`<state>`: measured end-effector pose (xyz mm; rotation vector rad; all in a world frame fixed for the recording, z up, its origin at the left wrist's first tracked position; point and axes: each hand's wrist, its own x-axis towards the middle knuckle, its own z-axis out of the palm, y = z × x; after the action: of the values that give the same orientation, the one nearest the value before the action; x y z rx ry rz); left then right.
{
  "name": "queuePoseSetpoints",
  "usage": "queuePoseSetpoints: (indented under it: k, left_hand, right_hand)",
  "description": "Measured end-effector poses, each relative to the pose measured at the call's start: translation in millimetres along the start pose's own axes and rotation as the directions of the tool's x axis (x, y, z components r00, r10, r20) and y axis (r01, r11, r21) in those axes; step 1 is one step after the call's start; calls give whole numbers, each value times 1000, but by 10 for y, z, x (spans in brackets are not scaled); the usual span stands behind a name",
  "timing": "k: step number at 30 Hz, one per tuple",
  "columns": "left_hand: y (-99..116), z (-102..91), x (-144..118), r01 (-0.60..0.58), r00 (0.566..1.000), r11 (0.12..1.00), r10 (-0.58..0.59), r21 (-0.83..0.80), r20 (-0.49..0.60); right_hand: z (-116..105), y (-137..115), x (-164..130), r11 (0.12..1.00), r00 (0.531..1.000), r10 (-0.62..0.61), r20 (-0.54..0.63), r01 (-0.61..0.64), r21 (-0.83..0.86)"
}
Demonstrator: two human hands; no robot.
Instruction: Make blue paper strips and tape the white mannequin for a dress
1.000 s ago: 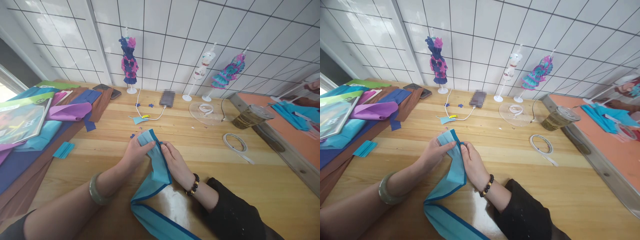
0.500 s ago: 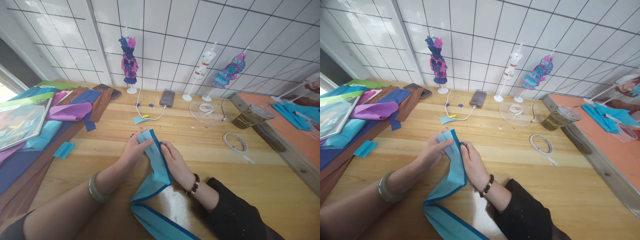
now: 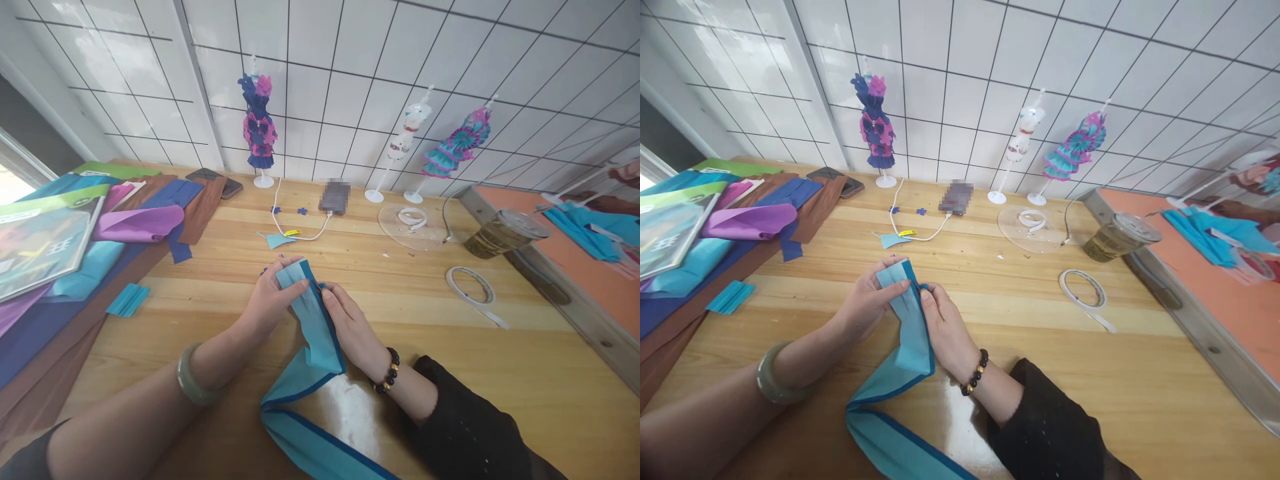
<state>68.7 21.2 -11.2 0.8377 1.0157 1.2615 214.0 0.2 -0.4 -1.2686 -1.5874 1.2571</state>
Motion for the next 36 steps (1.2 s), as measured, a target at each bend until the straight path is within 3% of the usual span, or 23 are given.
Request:
queuePoseSetpoints:
  k: [16,36]
  left_hand:
    - [-58,37,-56,-48,996,989,37,140,77]
    - [-91,10,-33,-31,998,991,24,132,57]
  right_hand:
    - [13,27,16,1000,998,-2,-57,4,26]
    - [14,48,31,999,997,-35,-65,33,-23]
